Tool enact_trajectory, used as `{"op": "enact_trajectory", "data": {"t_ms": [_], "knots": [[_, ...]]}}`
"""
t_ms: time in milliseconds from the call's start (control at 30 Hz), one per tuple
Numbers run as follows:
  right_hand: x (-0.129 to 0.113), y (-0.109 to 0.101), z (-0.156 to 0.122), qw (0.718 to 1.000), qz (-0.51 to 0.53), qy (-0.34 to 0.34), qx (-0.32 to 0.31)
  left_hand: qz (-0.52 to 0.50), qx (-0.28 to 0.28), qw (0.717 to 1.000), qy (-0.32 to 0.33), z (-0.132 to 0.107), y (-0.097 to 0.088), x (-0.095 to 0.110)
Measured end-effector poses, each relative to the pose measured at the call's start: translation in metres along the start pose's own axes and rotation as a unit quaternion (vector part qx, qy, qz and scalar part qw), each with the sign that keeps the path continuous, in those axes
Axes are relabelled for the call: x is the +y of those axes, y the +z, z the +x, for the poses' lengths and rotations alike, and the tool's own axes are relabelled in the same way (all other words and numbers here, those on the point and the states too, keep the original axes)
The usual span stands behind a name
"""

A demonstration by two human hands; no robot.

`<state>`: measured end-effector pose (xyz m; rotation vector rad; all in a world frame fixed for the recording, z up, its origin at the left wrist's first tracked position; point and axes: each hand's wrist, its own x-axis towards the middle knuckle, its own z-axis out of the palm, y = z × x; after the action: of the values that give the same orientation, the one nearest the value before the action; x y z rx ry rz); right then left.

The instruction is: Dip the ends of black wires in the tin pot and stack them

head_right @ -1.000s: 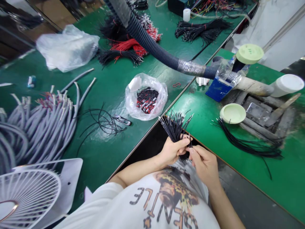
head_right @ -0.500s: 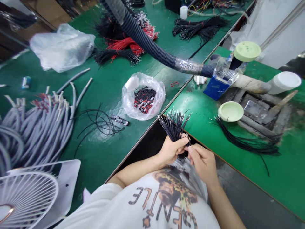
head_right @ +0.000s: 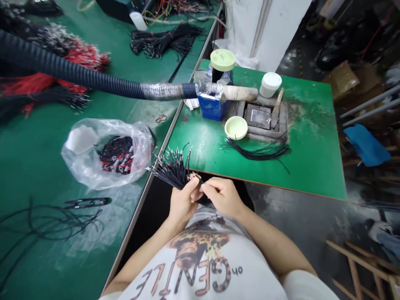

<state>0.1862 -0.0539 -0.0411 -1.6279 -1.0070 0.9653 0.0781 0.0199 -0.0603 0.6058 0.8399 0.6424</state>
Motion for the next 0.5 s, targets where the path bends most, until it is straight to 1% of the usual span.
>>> {"op": "enact_trajectory", "data": {"t_ms": [167,267,333,367,400,467,500], "knots": [[0.002,-0.001,0.002,0.999,0.019,-0.014,0.028,0.006,-0.002,1.000,-0.002,0.003,-0.001,-0.002],[0.002,0.000,0.002,0.998,0.049,-0.022,0.041,0.039,0.006,0.999,-0.010,0.002,0.000,-0.002],[0.003,0.004,0.000,0.997,0.067,-0.021,0.044,0.113,0.036,0.993,0.002,-0.003,-0.001,-0.001],[0.004,0.006,-0.001,0.996,0.071,-0.021,0.043,0.183,0.057,0.981,0.019,-0.007,-0.002,0.000],[0.006,0.008,-0.001,0.997,0.069,-0.021,0.035,0.265,0.077,0.960,0.055,-0.009,-0.004,0.001],[0.014,0.009,0.001,0.998,0.047,-0.028,0.020,0.309,0.041,0.947,0.078,-0.010,-0.011,0.004],[0.018,0.008,0.002,0.999,0.031,-0.026,0.016,0.339,0.023,0.936,0.092,-0.009,-0.014,0.006]]}}
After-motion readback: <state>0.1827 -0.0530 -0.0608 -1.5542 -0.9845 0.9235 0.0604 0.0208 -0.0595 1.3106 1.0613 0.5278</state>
